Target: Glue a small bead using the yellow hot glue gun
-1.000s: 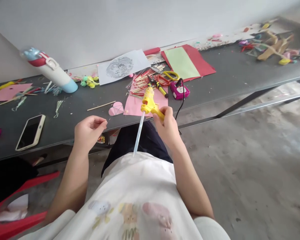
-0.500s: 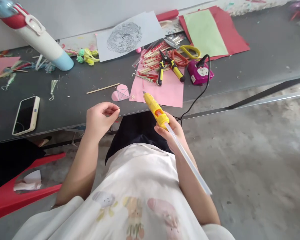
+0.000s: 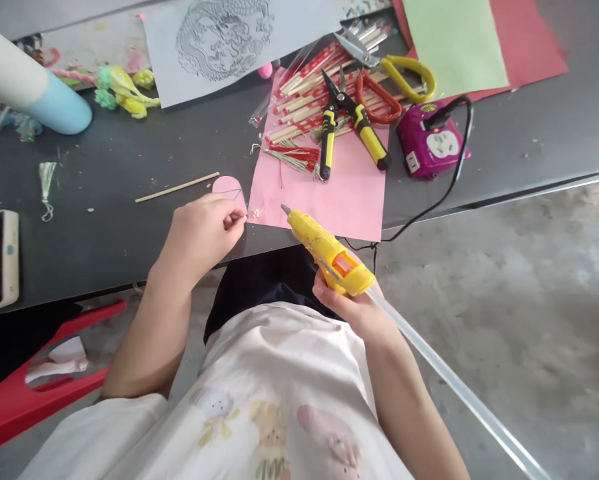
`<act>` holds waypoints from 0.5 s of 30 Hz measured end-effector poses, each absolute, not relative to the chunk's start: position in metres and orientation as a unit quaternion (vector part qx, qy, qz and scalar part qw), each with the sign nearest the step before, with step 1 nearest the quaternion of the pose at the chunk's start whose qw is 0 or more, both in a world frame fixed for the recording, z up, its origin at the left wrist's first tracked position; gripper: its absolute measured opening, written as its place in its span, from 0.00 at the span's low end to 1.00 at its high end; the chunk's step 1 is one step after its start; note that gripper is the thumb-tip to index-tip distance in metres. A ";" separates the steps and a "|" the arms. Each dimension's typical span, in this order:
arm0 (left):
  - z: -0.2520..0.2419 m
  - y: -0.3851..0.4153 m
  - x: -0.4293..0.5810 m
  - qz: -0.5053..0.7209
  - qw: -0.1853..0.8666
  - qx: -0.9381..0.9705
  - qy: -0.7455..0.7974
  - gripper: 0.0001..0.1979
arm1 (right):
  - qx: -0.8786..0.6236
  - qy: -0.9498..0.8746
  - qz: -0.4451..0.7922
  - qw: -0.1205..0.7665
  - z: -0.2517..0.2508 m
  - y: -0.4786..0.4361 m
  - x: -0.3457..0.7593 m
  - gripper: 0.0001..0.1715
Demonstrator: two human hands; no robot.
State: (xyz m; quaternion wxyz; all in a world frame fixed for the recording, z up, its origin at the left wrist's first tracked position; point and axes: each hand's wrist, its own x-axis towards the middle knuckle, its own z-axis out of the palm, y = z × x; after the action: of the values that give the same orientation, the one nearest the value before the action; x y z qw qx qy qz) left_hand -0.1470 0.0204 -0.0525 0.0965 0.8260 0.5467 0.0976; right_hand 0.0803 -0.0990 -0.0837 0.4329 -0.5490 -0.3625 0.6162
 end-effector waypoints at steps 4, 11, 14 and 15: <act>-0.053 0.022 -0.150 0.115 0.125 0.824 0.541 0.07 | -0.595 -0.367 0.592 0.400 -0.086 -0.099 0.081 0.17; -0.055 0.030 -0.156 0.116 0.116 0.855 0.491 0.10 | -0.618 -0.432 0.548 0.363 -0.074 -0.096 0.079 0.10; -0.059 0.032 -0.157 0.131 0.116 0.864 0.472 0.09 | -0.621 -0.447 0.535 0.359 -0.069 -0.093 0.077 0.08; -0.061 0.032 -0.158 0.139 0.115 0.865 0.468 0.09 | -0.626 -0.449 0.528 0.358 -0.068 -0.092 0.077 0.08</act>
State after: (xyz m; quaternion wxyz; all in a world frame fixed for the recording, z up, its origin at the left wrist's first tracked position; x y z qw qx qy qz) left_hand -0.1577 0.0323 -0.0607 0.1147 0.8652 0.4678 0.1394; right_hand 0.0769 -0.0921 -0.0679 0.3575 -0.6255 -0.4491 0.5284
